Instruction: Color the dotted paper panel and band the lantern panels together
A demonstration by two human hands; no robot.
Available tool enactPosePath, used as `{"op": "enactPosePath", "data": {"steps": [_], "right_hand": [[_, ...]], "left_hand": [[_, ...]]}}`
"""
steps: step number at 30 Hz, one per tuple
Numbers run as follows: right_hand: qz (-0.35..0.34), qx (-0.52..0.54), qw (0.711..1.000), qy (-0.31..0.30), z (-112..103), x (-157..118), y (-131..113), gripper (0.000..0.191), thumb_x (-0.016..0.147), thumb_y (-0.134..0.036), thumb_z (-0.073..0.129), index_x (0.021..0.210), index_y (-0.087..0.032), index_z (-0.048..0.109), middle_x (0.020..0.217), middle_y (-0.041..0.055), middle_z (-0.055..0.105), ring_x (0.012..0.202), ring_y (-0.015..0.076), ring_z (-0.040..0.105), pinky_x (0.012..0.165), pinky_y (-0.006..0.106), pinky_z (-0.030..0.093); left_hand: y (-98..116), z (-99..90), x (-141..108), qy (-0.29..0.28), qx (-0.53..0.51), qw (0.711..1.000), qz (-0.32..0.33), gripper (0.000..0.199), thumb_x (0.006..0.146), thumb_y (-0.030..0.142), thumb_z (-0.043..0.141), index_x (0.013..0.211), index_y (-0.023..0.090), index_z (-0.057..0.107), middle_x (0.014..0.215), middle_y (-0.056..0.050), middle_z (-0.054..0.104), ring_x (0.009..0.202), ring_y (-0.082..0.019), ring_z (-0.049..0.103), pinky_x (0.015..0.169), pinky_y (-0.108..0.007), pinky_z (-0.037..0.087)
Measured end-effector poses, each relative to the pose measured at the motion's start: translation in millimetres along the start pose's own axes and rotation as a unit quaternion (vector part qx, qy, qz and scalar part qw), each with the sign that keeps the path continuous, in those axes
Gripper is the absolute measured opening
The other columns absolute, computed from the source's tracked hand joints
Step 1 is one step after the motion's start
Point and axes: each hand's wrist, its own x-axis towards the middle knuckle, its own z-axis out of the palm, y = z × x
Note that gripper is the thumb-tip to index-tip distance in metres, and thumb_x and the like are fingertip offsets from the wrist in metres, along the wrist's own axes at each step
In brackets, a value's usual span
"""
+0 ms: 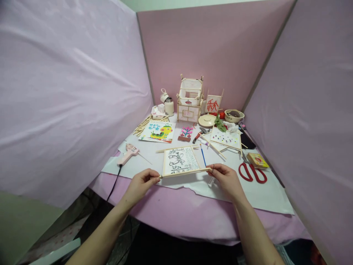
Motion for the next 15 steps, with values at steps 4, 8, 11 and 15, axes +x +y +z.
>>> {"op": "enactPosePath", "data": {"steps": [4,8,11,15], "right_hand": [[-0.002,-0.057,0.998,-0.008,-2,-2,0,0.039,0.063,-0.043,0.081,0.09,-0.016,0.074,0.088,0.0088,0.073,0.08,0.0199,0.067,0.076,0.033,0.056],[-0.008,-0.089,0.996,0.0,-1,-4,1,0.039,0.065,-0.045,0.079,0.091,-0.016,0.074,0.091,0.0095,0.073,0.081,0.0209,0.067,0.077,0.033,0.055],[-0.015,-0.085,0.996,0.033,4,-7,3,0.037,0.067,-0.043,0.078,0.094,-0.018,0.075,0.095,0.009,0.073,0.085,0.0217,0.068,0.083,0.034,0.054],[-0.031,-0.061,0.994,0.086,13,-14,3,0.034,0.069,-0.04,0.076,0.096,-0.02,0.075,0.101,0.0084,0.073,0.09,0.0232,0.069,0.089,0.038,0.053]], "left_hand": [[-7,3.0,-3,-0.005,0.018,1.0,-0.011,0.013,0.075,0.029,0.066,0.079,0.017,0.064,0.078,-0.003,0.066,0.074,-0.017,0.059,0.066,-0.026,0.045],[-7,6.5,-3,0.0,0.017,0.999,-0.03,0.014,0.075,0.028,0.065,0.081,0.016,0.062,0.08,-0.002,0.064,0.075,-0.016,0.06,0.066,-0.025,0.045],[-7,11.5,-3,0.013,0.006,0.999,-0.038,0.013,0.075,0.028,0.064,0.081,0.016,0.064,0.081,-0.002,0.066,0.077,-0.017,0.061,0.069,-0.025,0.047],[-8,18.6,-5,0.043,0.007,0.998,-0.051,0.017,0.076,0.031,0.064,0.085,0.017,0.066,0.082,-0.002,0.068,0.078,-0.017,0.063,0.071,-0.027,0.048]]}}
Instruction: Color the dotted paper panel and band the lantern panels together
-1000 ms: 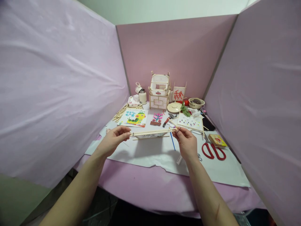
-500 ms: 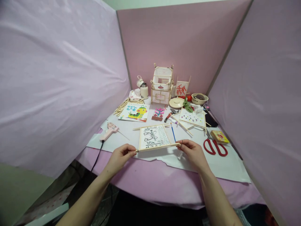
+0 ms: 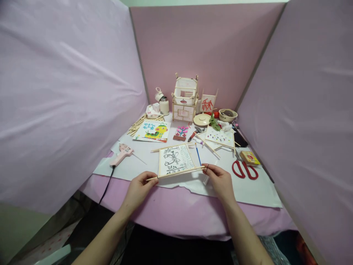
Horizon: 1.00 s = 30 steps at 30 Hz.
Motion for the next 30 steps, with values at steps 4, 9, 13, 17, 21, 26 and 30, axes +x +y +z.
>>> {"op": "enactPosePath", "data": {"steps": [4,9,13,17,21,26,30], "right_hand": [[-0.017,0.031,0.999,0.031,7,-6,0,0.03,0.07,-0.036,0.076,0.096,-0.02,0.075,0.103,0.0078,0.073,0.091,0.0231,0.069,0.092,0.04,0.053],[-0.026,0.089,0.994,0.049,12,-10,0,0.027,0.069,-0.032,0.079,0.092,-0.02,0.076,0.097,0.0067,0.074,0.088,0.0213,0.07,0.09,0.039,0.056],[-0.026,0.154,0.987,0.047,16,-11,-1,0.025,0.068,-0.032,0.08,0.089,-0.018,0.076,0.093,0.0061,0.074,0.087,0.0202,0.07,0.087,0.038,0.058],[-0.034,0.203,0.977,0.053,20,-7,-11,0.028,0.067,-0.031,0.081,0.091,-0.019,0.075,0.09,0.0048,0.074,0.082,0.0181,0.07,0.085,0.037,0.06],[-0.06,0.24,0.967,0.067,26,3,-34,0.025,0.064,-0.029,0.083,0.086,-0.019,0.076,0.085,0.0029,0.073,0.078,0.0159,0.069,0.079,0.033,0.061],[-0.062,0.265,0.961,0.06,32,19,-59,0.027,0.061,-0.029,0.084,0.085,-0.02,0.075,0.081,0.0018,0.073,0.074,0.0132,0.068,0.078,0.029,0.061],[-0.068,0.257,0.963,0.054,37,27,-70,0.026,0.062,-0.029,0.084,0.085,-0.018,0.075,0.084,0.0028,0.072,0.074,0.0134,0.068,0.078,0.029,0.061]], "left_hand": [[-1,2.9,-2,0.016,-0.017,1.0,-0.01,0.027,0.076,0.037,0.066,0.093,0.016,0.068,0.087,-0.005,0.07,0.081,-0.02,0.065,0.074,-0.03,0.05],[-1,1.6,-2,0.026,-0.02,0.999,-0.013,0.03,0.074,0.04,0.069,0.092,0.015,0.069,0.084,-0.006,0.071,0.081,-0.021,0.066,0.075,-0.031,0.052],[1,0.4,-3,0.029,-0.031,0.999,-0.008,0.029,0.074,0.04,0.07,0.089,0.015,0.069,0.08,-0.005,0.072,0.079,-0.02,0.066,0.073,-0.03,0.052],[7,-1.5,-1,0.029,-0.051,0.998,-0.008,0.026,0.072,0.037,0.071,0.087,0.015,0.069,0.077,-0.005,0.071,0.075,-0.019,0.066,0.071,-0.029,0.053],[28,-8.7,9,0.018,-0.063,0.998,-0.001,0.028,0.073,0.038,0.071,0.088,0.013,0.069,0.075,-0.006,0.072,0.073,-0.018,0.067,0.074,-0.03,0.054],[63,-24.3,27,-0.034,-0.059,0.998,0.018,0.03,0.075,0.041,0.07,0.083,0.013,0.064,0.076,-0.006,0.071,0.072,-0.018,0.068,0.071,-0.03,0.056],[84,-37.3,41,-0.093,-0.038,0.995,0.028,0.029,0.076,0.042,0.069,0.079,0.015,0.058,0.074,-0.004,0.069,0.066,-0.015,0.066,0.062,-0.026,0.054]]}}
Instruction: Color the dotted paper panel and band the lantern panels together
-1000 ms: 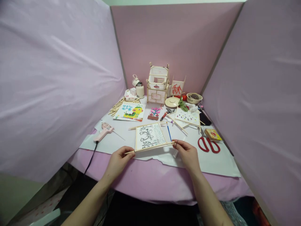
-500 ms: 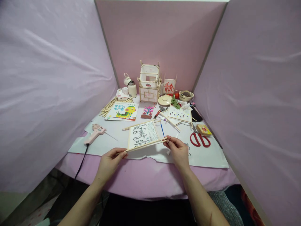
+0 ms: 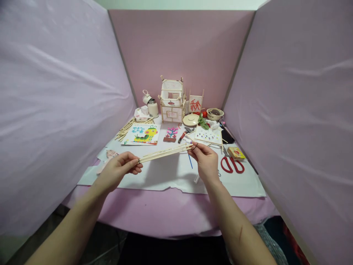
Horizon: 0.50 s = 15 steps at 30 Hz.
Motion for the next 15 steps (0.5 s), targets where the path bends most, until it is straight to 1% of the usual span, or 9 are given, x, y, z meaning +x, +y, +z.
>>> {"op": "enactPosePath", "data": {"steps": [5,9,11,15], "right_hand": [[-0.003,-0.001,1.0,-0.012,14,14,-7,0.029,0.061,-0.031,0.084,0.085,-0.018,0.075,0.082,0.0029,0.072,0.072,0.0132,0.068,0.077,0.028,0.061],[-0.011,0.004,0.999,-0.035,25,35,-12,0.029,0.062,-0.031,0.083,0.086,-0.018,0.074,0.084,0.0033,0.073,0.071,0.0133,0.069,0.078,0.029,0.06],[-0.011,0.002,0.999,-0.034,29,44,-14,0.027,0.062,-0.03,0.083,0.084,-0.018,0.074,0.081,0.0032,0.073,0.07,0.0135,0.069,0.078,0.029,0.06],[-0.013,-0.005,0.999,-0.035,33,52,-13,0.026,0.062,-0.03,0.082,0.082,-0.017,0.073,0.077,0.0027,0.072,0.068,0.0135,0.069,0.078,0.03,0.059]], "left_hand": [[19,-15.3,18,-0.036,0.011,0.999,-0.003,0.028,0.077,0.041,0.068,0.077,0.017,0.054,0.068,-0.001,0.065,0.056,-0.01,0.058,0.051,-0.021,0.046],[34,-24.1,40,-0.049,0.01,0.999,-0.001,0.03,0.075,0.04,0.068,0.07,0.017,0.049,0.057,0.003,0.052,0.044,-0.005,0.04,0.041,-0.017,0.028],[39,-26.6,51,-0.048,0.019,0.999,0.007,0.031,0.074,0.039,0.067,0.066,0.017,0.047,0.055,0.004,0.046,0.043,-0.004,0.034,0.04,-0.017,0.023],[42,-27.0,65,-0.04,0.048,0.998,0.02,0.031,0.075,0.039,0.066,0.066,0.017,0.045,0.055,0.005,0.04,0.045,-0.005,0.032,0.042,-0.018,0.022]]}}
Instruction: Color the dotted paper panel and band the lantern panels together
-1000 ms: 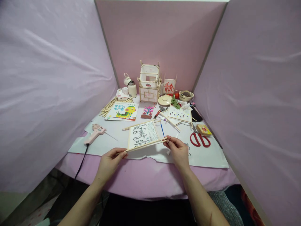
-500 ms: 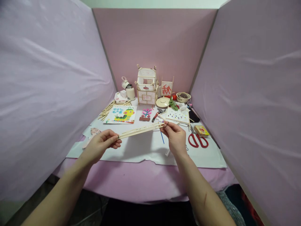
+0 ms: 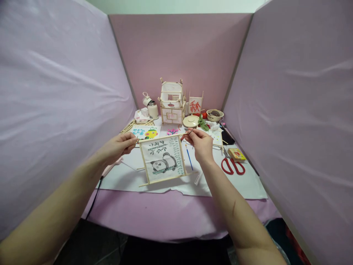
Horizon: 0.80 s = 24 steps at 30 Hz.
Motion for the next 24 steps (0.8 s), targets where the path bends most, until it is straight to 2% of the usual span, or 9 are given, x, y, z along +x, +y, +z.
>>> {"op": "enactPosePath", "data": {"steps": [4,9,15,19,24], "right_hand": [[-0.003,0.008,1.0,0.001,-6,-3,6,0.026,0.062,-0.03,0.082,0.083,-0.017,0.074,0.079,0.0028,0.072,0.069,0.0127,0.068,0.077,0.027,0.059],[0.014,0.036,0.999,0.009,-15,-5,17,0.027,0.058,-0.027,0.085,0.08,-0.017,0.073,0.08,0.0023,0.072,0.07,0.0117,0.068,0.076,0.025,0.059],[0.013,0.04,0.999,-0.004,-14,-3,24,0.027,0.059,-0.027,0.085,0.081,-0.017,0.073,0.083,0.0027,0.072,0.073,0.012,0.068,0.079,0.026,0.058],[0.009,0.038,0.999,-0.001,-16,3,26,0.027,0.058,-0.027,0.085,0.081,-0.018,0.073,0.082,0.0024,0.072,0.074,0.0129,0.068,0.078,0.026,0.059],[0.008,0.024,0.999,-0.023,-23,13,23,0.031,0.061,-0.027,0.084,0.088,-0.018,0.073,0.079,0.0018,0.071,0.071,0.0122,0.067,0.075,0.026,0.059]], "left_hand": [[-3,5.2,-2,0.003,-0.042,0.999,0.006,0.029,0.076,0.038,0.064,0.069,0.018,0.045,0.057,0.005,0.044,0.046,-0.005,0.034,0.045,-0.018,0.024],[-3,10.9,-10,-0.006,-0.092,0.996,-0.017,0.024,0.077,0.034,0.063,0.074,0.017,0.048,0.061,0.003,0.05,0.05,-0.005,0.04,0.049,-0.018,0.029],[-11,6.5,-9,-0.025,-0.065,0.998,-0.001,0.022,0.081,0.035,0.06,0.076,0.018,0.048,0.063,0.003,0.05,0.051,-0.005,0.039,0.049,-0.019,0.028],[-12,2.9,-9,-0.034,-0.029,0.999,0.012,0.02,0.084,0.035,0.057,0.077,0.019,0.048,0.057,0.005,0.042,0.049,-0.006,0.032,0.047,-0.02,0.024],[-9,2.5,-10,-0.005,0.045,0.999,0.028,0.018,0.085,0.035,0.053,0.077,0.019,0.051,0.055,0.005,0.037,0.049,-0.008,0.031,0.047,-0.021,0.022]]}}
